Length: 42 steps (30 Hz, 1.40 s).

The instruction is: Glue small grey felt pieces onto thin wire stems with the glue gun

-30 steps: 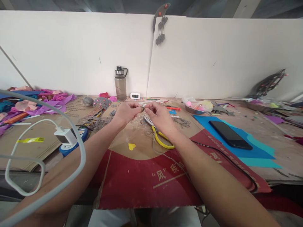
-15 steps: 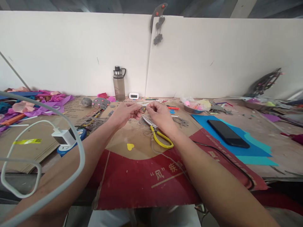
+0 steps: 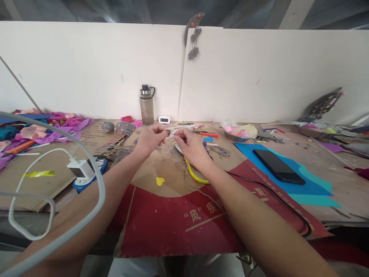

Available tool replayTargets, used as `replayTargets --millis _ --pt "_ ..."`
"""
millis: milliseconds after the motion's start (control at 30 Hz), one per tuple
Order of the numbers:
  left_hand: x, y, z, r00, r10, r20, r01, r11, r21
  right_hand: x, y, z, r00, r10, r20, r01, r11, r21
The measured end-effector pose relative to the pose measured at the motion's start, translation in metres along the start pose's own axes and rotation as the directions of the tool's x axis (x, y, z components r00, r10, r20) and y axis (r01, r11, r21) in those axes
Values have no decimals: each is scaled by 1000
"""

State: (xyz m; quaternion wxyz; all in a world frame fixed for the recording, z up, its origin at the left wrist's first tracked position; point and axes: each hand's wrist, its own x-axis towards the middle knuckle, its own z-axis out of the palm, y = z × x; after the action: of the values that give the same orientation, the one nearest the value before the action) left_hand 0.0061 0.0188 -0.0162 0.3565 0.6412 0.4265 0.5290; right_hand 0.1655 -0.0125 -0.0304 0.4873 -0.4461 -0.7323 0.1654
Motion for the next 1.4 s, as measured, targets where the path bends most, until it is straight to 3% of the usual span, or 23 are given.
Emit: replayTargets --millis 100,267,500,800,1000,1133,1233,1400 --pt "8 -12 -9 993 20 -117 -20 1000 1 -3 -1 6 996 -66 57 68 997 -27" --pt "20 -31 -24 959 -71 -275 42 993 -109 -9 -12 9 982 -142 125 146 989 -19" --pt "25 -36 -36 921 -210 -327 58 906 -420 -17 -33 2 943 -255 213 247 967 64" --pt "30 -51 -43 905 -253 -342 120 923 -365 -20 -40 -2 906 -309 288 286 951 121" --pt "29 -51 -44 900 -261 -349 131 926 -354 -18 -43 -12 935 -251 249 211 961 176" --pt "28 -52 -44 877 -267 -398 121 927 -355 -11 -35 -20 996 -85 27 75 963 259" --pt "27 -53 -43 870 -256 -421 113 935 -336 -4 -23 -26 989 104 -109 -53 919 390" --pt "26 -55 -42 884 -215 -415 93 951 -295 2 -13 -30 976 219 -15 -178 830 529"
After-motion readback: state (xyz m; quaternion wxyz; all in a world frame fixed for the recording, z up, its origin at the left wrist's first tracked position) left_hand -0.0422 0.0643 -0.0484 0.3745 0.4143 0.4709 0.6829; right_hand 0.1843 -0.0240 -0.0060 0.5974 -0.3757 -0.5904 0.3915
